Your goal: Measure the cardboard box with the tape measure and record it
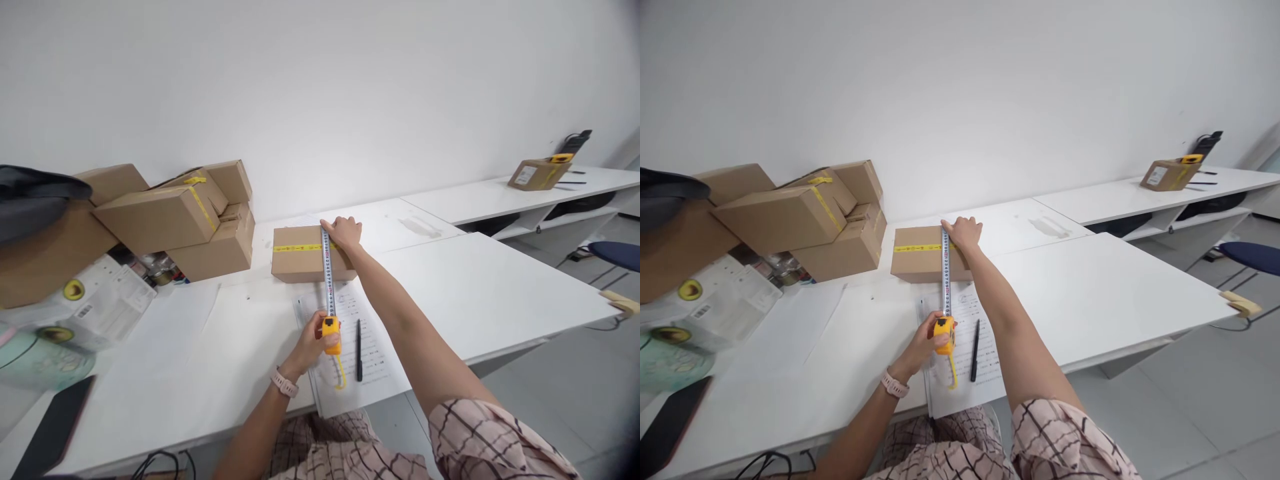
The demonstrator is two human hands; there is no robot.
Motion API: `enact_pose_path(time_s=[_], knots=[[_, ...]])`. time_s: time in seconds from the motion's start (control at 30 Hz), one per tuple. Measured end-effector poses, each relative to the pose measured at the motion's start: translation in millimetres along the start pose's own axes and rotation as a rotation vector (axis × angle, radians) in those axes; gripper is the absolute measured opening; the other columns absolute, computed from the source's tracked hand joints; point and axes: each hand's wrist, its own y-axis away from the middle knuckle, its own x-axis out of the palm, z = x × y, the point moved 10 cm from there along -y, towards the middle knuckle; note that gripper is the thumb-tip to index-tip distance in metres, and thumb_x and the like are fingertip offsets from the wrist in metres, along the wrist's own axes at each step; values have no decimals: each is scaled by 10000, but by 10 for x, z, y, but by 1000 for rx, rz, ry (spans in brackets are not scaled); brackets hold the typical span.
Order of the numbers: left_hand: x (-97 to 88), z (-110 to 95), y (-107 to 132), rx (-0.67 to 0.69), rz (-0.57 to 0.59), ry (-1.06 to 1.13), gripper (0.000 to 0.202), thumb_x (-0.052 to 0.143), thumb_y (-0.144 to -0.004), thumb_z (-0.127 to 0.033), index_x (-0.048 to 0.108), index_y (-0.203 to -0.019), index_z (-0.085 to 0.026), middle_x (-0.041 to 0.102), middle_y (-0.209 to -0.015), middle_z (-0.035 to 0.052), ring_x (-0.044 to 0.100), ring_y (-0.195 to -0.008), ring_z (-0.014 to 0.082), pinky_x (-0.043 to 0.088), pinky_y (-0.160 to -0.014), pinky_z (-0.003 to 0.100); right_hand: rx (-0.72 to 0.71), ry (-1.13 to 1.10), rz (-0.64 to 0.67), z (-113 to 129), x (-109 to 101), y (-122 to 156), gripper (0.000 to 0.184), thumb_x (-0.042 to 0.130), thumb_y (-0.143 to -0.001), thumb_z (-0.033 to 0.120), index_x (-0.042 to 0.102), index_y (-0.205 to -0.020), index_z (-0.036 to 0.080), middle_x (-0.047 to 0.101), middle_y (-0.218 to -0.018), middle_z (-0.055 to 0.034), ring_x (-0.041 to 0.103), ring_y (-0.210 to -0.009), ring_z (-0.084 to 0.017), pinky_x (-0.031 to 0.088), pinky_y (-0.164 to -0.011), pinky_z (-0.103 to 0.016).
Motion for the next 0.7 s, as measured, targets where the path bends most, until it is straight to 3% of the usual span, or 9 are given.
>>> enact_pose_path(time_s=[0.13,0.23,0.37,0.53,0.7], knots=[[21,65,27,-28,-32,18,559,858,-704,-452,556,-1104,-204,646,-1064,66,605,-886,162,494,-782,289,-13,16,-17,-28,33,-19,640,269,-977,633,694,-946,156,718,-1070,-195,536,-1098,-340,364,-948,-487],[3,146,176,-13,-111,105,655,866,-676,-465,514,-1170,-218,645,-1110,81,622,-892,180,514,-792,315,-20,31,-5,-39,52,-20,704,137,-1012,591,689,-985,155,708,-1114,-198,527,-1122,-338,362,-955,-492],[17,369,469,-32,-146,196,692,852,-674,-481,487,-1204,-227,640,-1121,85,639,-909,207,526,-827,358,-72,79,-24,24,3,74,675,221,-988,655,665,-1024,146,689,-1145,-196,507,-1125,-343,350,-965,-480],[28,491,638,-11,-103,83,621,840,-695,-390,515,-1190,-203,626,-1100,73,604,-948,200,494,-821,308,-222,94,-107,38,-32,526,607,268,-984,653,633,-1086,179,659,-1148,-153,473,-1136,-315,305,-1004,-440],[36,492,635,-16,-86,18,611,833,-670,-352,521,-1172,-199,613,-1037,45,585,-910,187,479,-812,299,-263,72,-39,-227,217,1128,532,339,-984,596,637,-1181,202,622,-1262,-136,464,-1195,-295,264,-1060,-426]])
